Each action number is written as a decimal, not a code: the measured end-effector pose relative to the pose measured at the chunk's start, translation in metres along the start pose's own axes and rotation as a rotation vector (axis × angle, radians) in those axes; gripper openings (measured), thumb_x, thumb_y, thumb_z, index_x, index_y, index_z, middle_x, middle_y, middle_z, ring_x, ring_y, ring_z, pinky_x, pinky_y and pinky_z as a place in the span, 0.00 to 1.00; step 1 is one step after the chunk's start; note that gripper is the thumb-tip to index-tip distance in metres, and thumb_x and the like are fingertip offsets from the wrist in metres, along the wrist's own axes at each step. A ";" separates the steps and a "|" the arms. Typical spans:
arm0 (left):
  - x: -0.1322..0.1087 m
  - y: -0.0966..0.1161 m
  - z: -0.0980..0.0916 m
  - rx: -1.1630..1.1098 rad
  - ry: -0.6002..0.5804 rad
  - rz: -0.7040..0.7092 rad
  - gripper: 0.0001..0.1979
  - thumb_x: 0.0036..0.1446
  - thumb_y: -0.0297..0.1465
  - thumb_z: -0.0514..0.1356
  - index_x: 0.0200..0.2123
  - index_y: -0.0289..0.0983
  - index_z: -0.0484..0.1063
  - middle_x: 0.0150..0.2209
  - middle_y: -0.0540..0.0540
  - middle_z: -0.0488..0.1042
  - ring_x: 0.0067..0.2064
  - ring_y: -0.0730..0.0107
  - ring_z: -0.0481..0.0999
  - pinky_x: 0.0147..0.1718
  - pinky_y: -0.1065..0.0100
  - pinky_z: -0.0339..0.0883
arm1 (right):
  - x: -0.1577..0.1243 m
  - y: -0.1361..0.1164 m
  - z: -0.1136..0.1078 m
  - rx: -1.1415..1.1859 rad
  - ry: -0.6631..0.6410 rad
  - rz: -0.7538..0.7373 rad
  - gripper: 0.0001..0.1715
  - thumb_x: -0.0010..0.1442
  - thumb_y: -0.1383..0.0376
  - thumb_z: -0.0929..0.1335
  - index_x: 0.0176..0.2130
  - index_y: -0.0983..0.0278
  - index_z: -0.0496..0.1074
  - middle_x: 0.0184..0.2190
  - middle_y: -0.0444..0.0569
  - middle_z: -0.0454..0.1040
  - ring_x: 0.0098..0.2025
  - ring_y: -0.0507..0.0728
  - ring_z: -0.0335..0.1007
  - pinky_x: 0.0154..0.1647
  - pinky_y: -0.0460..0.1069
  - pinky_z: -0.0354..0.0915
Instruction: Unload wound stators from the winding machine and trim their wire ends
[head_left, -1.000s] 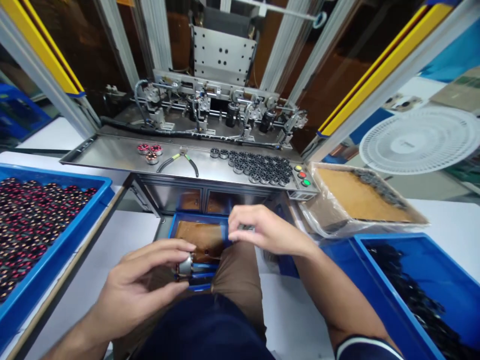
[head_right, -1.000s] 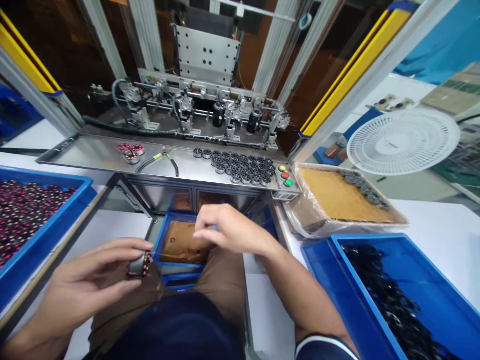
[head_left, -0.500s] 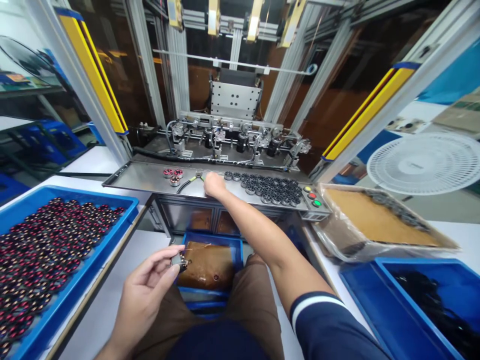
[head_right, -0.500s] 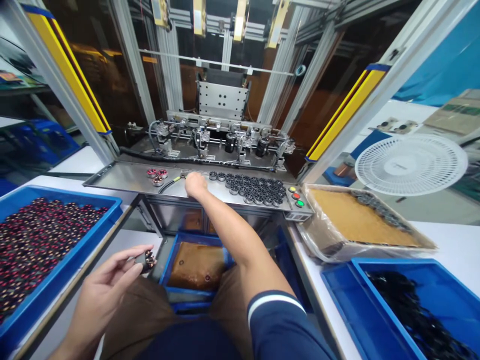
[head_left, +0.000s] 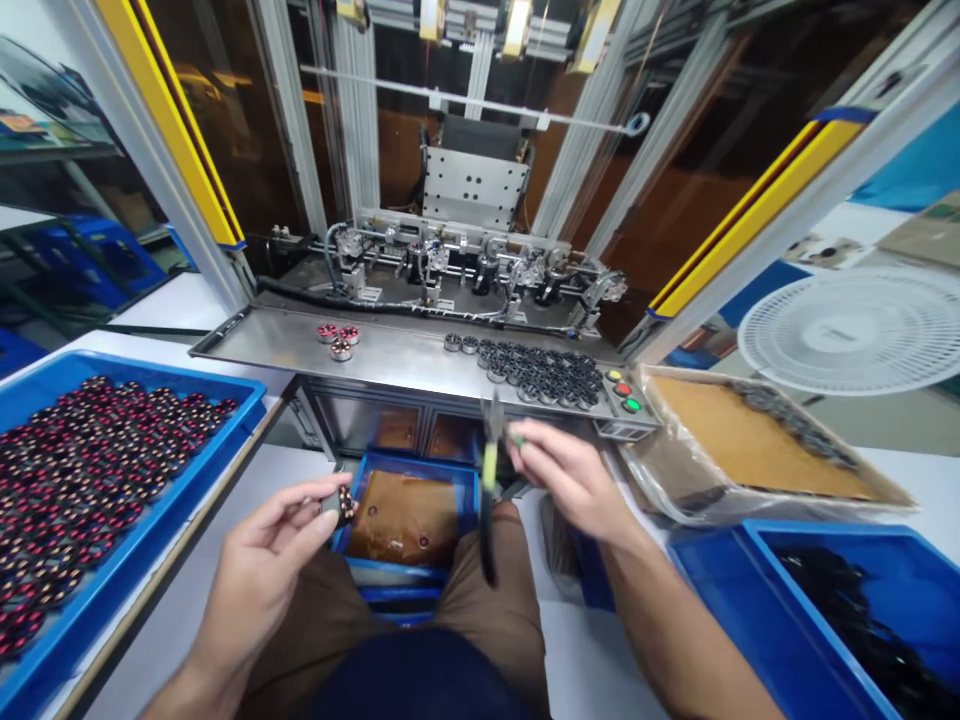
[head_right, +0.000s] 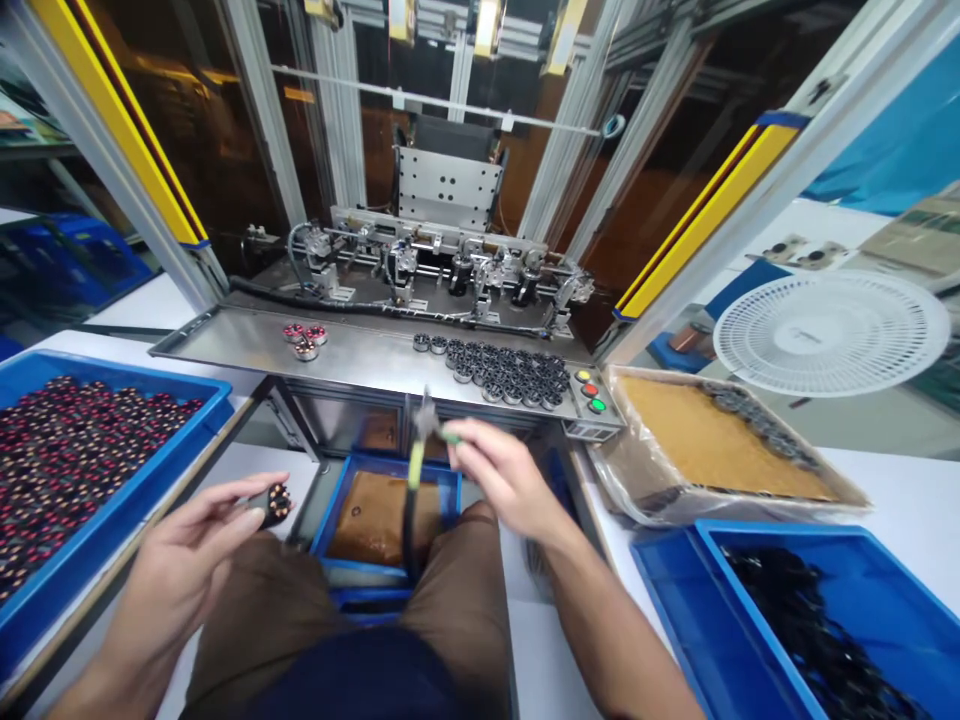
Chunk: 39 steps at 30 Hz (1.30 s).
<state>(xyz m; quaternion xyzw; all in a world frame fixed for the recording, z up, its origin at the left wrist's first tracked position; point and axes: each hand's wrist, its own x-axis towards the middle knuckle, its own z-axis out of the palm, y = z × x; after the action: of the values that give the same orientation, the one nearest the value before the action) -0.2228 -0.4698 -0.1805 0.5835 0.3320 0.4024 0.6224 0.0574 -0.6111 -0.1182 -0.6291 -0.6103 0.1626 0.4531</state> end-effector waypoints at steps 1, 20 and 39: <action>0.003 0.001 0.002 -0.012 0.030 0.000 0.12 0.53 0.32 0.67 0.42 0.38 0.77 0.49 0.42 0.79 0.55 0.58 0.76 0.55 0.61 0.70 | -0.026 -0.001 0.006 0.041 -0.061 0.010 0.11 0.68 0.64 0.62 0.45 0.62 0.72 0.31 0.45 0.71 0.32 0.52 0.69 0.36 0.47 0.65; -0.004 0.020 0.050 -0.106 -0.139 -0.017 0.19 0.52 0.24 0.68 0.49 0.39 0.76 0.50 0.44 0.79 0.48 0.67 0.79 0.48 0.73 0.74 | -0.134 -0.002 0.106 0.272 -0.144 0.202 0.44 0.50 0.76 0.65 0.63 0.59 0.55 0.40 0.50 0.73 0.39 0.55 0.71 0.44 0.52 0.71; -0.014 0.024 0.054 -0.034 -0.211 -0.021 0.19 0.53 0.24 0.67 0.49 0.39 0.75 0.48 0.44 0.79 0.48 0.65 0.80 0.46 0.71 0.76 | -0.079 0.006 0.112 0.363 -0.039 -0.118 0.50 0.43 0.75 0.64 0.65 0.65 0.56 0.42 0.53 0.67 0.41 0.58 0.66 0.43 0.55 0.70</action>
<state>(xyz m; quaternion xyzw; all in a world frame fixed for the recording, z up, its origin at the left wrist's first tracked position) -0.1842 -0.5069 -0.1520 0.6083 0.2638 0.3379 0.6680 -0.0395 -0.6411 -0.2104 -0.4968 -0.6155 0.2553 0.5560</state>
